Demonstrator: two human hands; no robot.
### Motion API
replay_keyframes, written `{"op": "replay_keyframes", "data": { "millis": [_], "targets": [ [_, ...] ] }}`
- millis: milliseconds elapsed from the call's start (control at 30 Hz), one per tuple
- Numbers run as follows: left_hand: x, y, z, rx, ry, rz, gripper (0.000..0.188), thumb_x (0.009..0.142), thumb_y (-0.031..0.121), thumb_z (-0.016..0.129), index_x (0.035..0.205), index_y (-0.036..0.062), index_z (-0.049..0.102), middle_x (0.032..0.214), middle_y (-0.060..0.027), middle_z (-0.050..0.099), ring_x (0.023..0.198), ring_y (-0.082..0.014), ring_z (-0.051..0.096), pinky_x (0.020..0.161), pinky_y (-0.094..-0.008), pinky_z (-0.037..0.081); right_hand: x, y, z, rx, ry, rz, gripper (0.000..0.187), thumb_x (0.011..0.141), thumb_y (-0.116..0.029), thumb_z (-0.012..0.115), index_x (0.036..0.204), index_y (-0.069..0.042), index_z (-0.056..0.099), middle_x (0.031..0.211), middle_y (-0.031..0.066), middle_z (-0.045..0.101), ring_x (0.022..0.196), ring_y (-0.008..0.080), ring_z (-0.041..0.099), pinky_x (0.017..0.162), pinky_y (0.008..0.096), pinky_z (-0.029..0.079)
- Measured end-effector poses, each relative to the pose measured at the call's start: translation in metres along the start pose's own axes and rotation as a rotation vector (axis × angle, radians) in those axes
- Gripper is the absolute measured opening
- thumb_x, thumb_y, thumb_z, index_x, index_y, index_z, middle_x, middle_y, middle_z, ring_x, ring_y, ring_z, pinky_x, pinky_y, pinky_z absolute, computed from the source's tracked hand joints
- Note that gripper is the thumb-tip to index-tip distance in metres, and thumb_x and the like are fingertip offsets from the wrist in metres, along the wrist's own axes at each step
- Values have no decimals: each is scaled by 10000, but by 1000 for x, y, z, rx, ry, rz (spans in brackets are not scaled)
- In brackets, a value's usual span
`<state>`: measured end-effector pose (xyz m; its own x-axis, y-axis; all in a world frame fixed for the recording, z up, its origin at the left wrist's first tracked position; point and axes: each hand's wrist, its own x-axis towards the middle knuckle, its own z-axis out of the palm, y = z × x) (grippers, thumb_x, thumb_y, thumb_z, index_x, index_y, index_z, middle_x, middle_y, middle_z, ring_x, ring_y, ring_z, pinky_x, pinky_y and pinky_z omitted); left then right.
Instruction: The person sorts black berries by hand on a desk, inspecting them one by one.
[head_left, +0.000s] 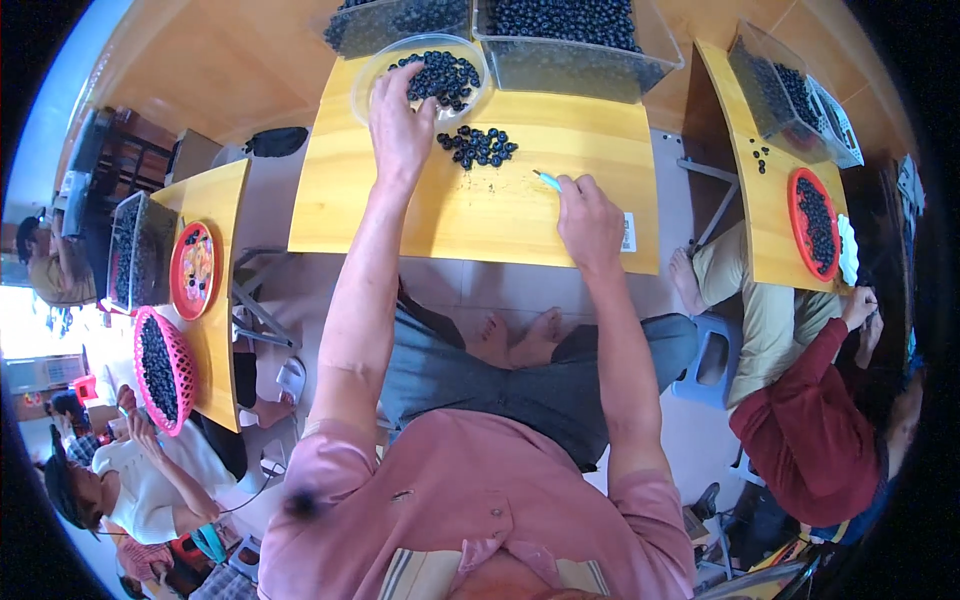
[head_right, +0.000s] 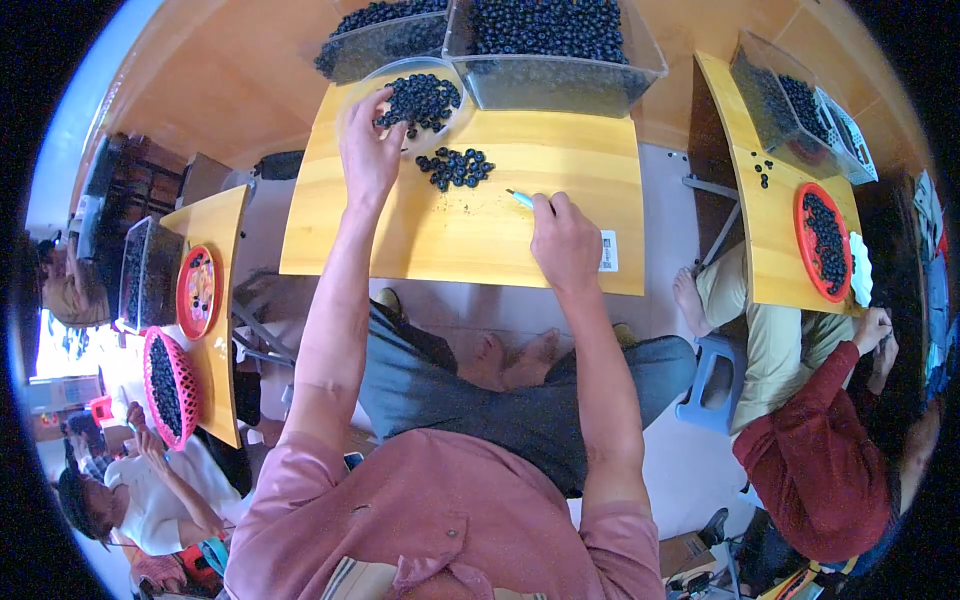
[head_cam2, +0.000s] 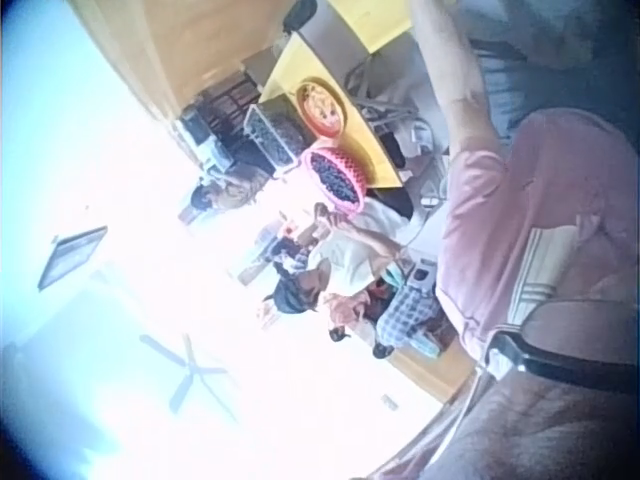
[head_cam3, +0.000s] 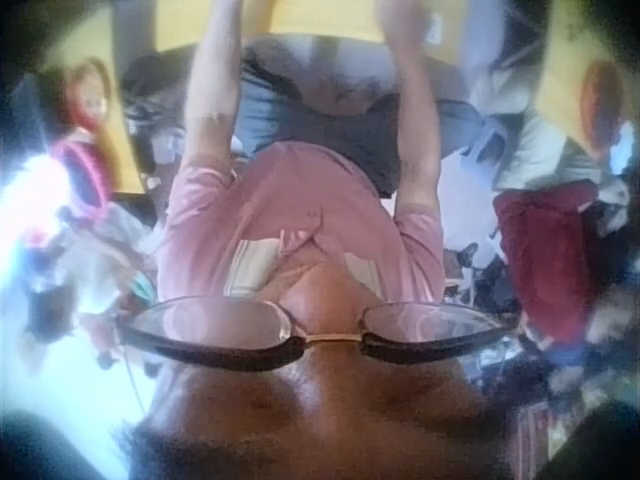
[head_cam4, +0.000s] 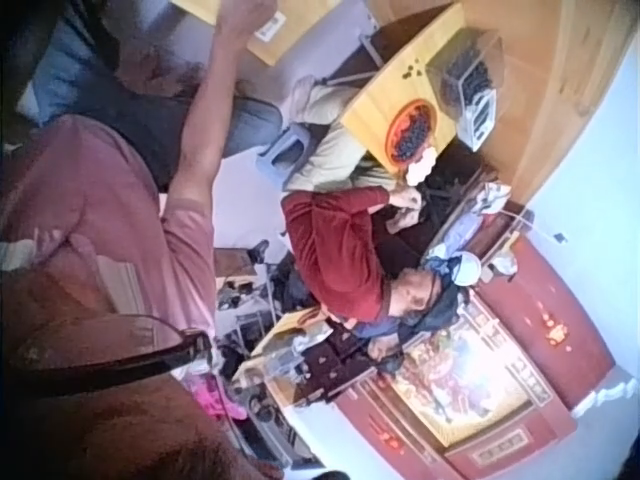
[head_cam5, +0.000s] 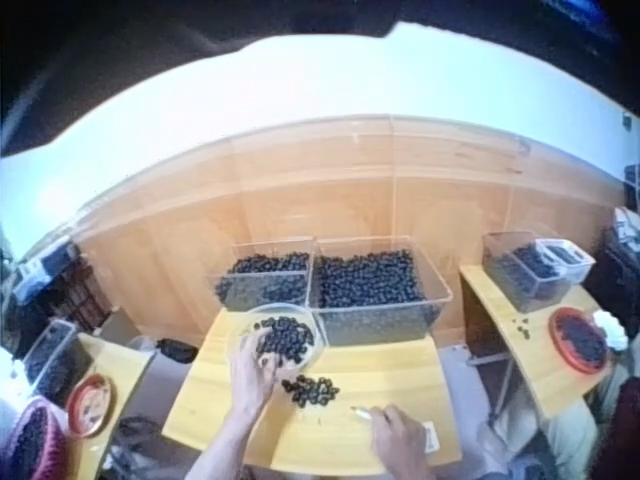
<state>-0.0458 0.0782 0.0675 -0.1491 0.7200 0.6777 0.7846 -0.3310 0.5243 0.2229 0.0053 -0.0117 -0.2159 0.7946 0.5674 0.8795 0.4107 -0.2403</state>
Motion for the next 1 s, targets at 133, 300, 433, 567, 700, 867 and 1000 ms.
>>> {"op": "replay_keyframes", "data": {
  "millis": [133, 300, 433, 567, 700, 867, 1000],
  "targets": [
    [-49, -16, 4, -40, -177, -144, 293, 867, 106, 795, 1134, 24, 709, 962, -144, 701, 900, -304, 689, 820, -416, 549, 1, 0, 2, 8, -1, 13, 224, 844, -49, 674, 1063, -80, 708, 870, 84, 591, 749, 271, 683, 624, 417, 571],
    [-84, 12, 9, 44, -322, -389, 311, 839, 241, 853, 1020, 36, 705, 855, -138, 692, 796, -312, 682, 733, -437, 543, 2, 0, -2, 0, -17, 2, 201, 863, -57, 670, 1059, -68, 714, 868, 88, 589, 760, 271, 684, 636, 419, 574],
    [-85, 8, 16, 180, -335, -312, 355, 838, 323, 857, 978, 39, 697, 864, -143, 685, 828, -337, 677, 737, -454, 546, 1, 0, -1, 3, -25, 12, 190, 881, -61, 660, 1062, -62, 718, 870, 89, 588, 771, 268, 685, 647, 424, 578],
    [-88, -4, 14, 159, -336, -241, 275, 855, 249, 825, 981, 38, 702, 873, -141, 682, 857, -339, 677, 766, -459, 547, 1, -2, -1, 10, -14, 8, 184, 880, -61, 658, 1054, -61, 717, 873, 87, 590, 776, 266, 686, 648, 424, 579],
    [-90, -3, 12, 89, -273, -201, 202, 852, 178, 799, 980, 39, 728, 895, -147, 682, 869, -335, 675, 795, -458, 548, 2, -1, 0, 5, -22, 13, 168, 909, -87, 670, 1066, -69, 726, 866, 91, 593, 761, 283, 682, 643, 435, 563],
    [-81, 3, 14, 42, -370, -214, 191, 854, 144, 799, 1005, 35, 759, 913, -155, 686, 886, -324, 686, 814, -445, 552, 1, 0, 1, 24, -22, 19, 167, 933, -103, 681, 1090, -78, 732, 859, 97, 595, 745, 305, 678, 643, 448, 548],
    [-82, -2, 16, -11, -373, -207, 187, 855, 100, 807, 1017, 21, 758, 913, -156, 688, 827, -299, 696, 778, -417, 562, 1, -1, 0, 19, -20, 11, 182, 905, -87, 667, 1076, -70, 725, 863, 91, 596, 759, 286, 682, 643, 434, 561]
  ]
}}
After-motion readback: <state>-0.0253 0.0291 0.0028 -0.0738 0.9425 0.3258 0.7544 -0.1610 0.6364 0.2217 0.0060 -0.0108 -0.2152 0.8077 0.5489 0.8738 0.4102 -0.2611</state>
